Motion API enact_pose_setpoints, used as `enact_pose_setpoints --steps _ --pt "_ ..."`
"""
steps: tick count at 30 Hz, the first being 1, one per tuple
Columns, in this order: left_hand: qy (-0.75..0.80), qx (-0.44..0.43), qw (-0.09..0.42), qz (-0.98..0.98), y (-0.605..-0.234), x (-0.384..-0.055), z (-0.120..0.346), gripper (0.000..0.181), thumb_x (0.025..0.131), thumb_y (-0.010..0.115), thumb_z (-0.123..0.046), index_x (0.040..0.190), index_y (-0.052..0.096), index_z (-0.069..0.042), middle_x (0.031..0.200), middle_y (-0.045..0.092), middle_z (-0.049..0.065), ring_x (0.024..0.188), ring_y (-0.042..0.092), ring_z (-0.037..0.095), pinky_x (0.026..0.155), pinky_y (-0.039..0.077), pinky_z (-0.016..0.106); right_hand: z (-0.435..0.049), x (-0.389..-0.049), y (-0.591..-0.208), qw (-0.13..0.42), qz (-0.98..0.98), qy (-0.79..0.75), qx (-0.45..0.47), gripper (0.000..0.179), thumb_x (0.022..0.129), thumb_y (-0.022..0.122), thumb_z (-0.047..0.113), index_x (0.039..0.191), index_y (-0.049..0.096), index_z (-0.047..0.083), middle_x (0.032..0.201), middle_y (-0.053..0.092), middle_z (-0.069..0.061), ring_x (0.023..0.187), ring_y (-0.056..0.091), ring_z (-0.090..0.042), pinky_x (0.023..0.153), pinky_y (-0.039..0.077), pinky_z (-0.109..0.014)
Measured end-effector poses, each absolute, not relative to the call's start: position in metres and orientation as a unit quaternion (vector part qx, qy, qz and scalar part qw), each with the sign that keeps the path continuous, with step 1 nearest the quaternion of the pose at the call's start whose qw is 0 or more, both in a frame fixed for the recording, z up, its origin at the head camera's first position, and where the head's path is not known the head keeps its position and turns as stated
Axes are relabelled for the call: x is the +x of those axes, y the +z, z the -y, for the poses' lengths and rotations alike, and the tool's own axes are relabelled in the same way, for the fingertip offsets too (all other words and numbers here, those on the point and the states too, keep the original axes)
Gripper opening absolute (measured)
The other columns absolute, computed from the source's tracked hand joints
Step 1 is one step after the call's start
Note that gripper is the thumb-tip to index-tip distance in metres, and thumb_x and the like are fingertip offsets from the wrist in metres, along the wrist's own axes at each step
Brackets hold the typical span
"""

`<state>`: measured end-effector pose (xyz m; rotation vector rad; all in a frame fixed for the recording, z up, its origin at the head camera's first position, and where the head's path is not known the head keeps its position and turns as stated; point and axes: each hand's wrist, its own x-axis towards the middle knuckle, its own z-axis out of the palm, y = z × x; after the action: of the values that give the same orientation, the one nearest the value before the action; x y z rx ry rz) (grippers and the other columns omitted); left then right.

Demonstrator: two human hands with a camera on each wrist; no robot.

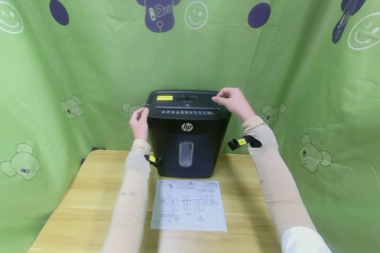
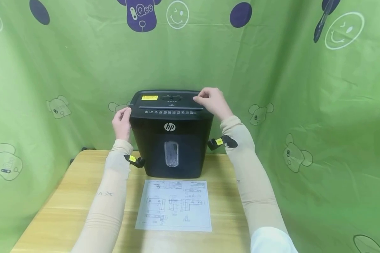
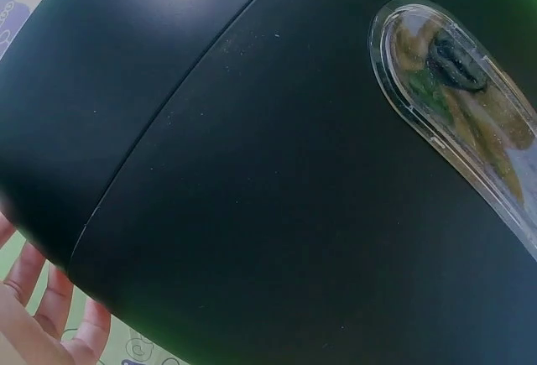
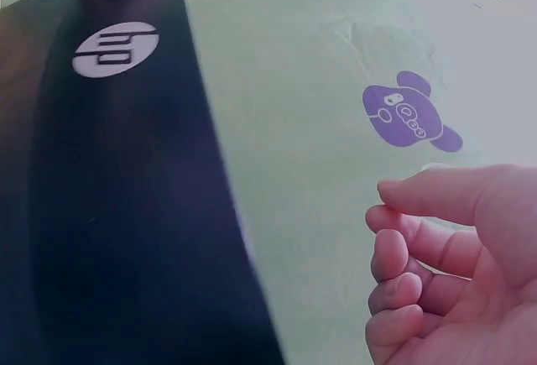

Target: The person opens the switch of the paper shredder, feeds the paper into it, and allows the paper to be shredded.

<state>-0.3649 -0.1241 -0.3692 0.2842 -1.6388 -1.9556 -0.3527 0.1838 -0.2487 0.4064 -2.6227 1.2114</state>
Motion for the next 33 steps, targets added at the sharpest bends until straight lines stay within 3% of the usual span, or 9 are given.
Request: enact_pose_setpoints --steps 9,12,15,20,24,29,33 --pt "-0.738 0.098 0.272 0.609 -0.368 -0.363 0.126 0.038 0.090 0.069 -0.033 0.119 0.067 -0.009 0.112 0.063 0.005 0.104 0.056 0.014 0.099 0.046 0.027 -0.208 -0.344 -0.291 0.150 0.880 0.437 0.109 0.024 0.091 0.068 0.027 0.092 0.066 0.002 0.071 0.052 0.010 0.072 0.046 -0.012 0.064 0.038 -0.026" --pt "-0.747 0.091 0.244 0.611 -0.368 -0.360 0.129 0.040 0.090 0.068 -0.037 0.121 0.066 -0.012 0.111 0.063 0.002 0.096 0.056 0.012 0.088 0.049 0.025 -0.217 -0.341 -0.306 0.161 0.855 0.482 0.099 0.027 0.091 0.068 0.026 0.098 0.066 0.000 0.074 0.054 0.014 0.074 0.047 -0.008 0.065 0.040 -0.022" --pt "-0.758 0.082 0.204 0.613 -0.373 -0.354 0.134 0.043 0.090 0.066 -0.044 0.122 0.065 -0.016 0.112 0.063 0.000 0.093 0.055 0.010 0.084 0.049 0.026 -0.224 -0.336 -0.321 0.173 0.822 0.536 0.087 0.028 0.092 0.068 0.023 0.103 0.065 -0.002 0.077 0.055 0.016 0.075 0.048 -0.005 0.065 0.041 -0.018" --pt "-0.744 0.071 0.156 0.646 -0.398 -0.334 0.143 0.048 0.091 0.063 -0.047 0.127 0.060 -0.016 0.125 0.062 0.007 0.105 0.058 0.015 0.098 0.050 0.039 -0.234 -0.332 -0.352 0.182 0.791 0.582 0.051 0.014 0.091 0.068 0.019 0.098 0.066 0.007 0.076 0.055 0.013 0.070 0.048 -0.004 0.060 0.042 -0.017" --pt "-0.723 0.075 0.126 0.675 -0.428 -0.319 0.151 0.046 0.093 0.062 -0.042 0.129 0.059 -0.013 0.127 0.062 0.012 0.106 0.059 0.020 0.095 0.051 0.038 -0.241 -0.332 -0.387 0.166 0.789 0.590 0.030 0.011 0.091 0.068 0.019 0.094 0.065 0.008 0.073 0.054 0.012 0.066 0.047 -0.004 0.058 0.043 -0.018" --pt "-0.706 0.094 0.085 0.697 -0.463 -0.299 0.157 0.044 0.095 0.061 -0.037 0.130 0.058 -0.011 0.128 0.061 0.013 0.101 0.059 0.014 0.090 0.051 0.030 -0.246 -0.331 -0.433 0.125 0.814 0.567 0.015 0.024 0.091 0.066 0.020 0.101 0.062 -0.002 0.074 0.053 0.013 0.067 0.048 -0.004 0.059 0.044 -0.019" --pt "-0.692 0.110 0.064 0.711 -0.491 -0.283 0.160 0.041 0.096 0.060 -0.031 0.131 0.057 -0.008 0.128 0.061 0.015 0.105 0.059 0.019 0.086 0.050 0.029 -0.247 -0.329 -0.468 0.089 0.838 0.538 0.003 0.025 0.092 0.065 0.018 0.104 0.062 -0.004 0.079 0.057 0.008 0.071 0.051 -0.008 0.059 0.045 -0.018"
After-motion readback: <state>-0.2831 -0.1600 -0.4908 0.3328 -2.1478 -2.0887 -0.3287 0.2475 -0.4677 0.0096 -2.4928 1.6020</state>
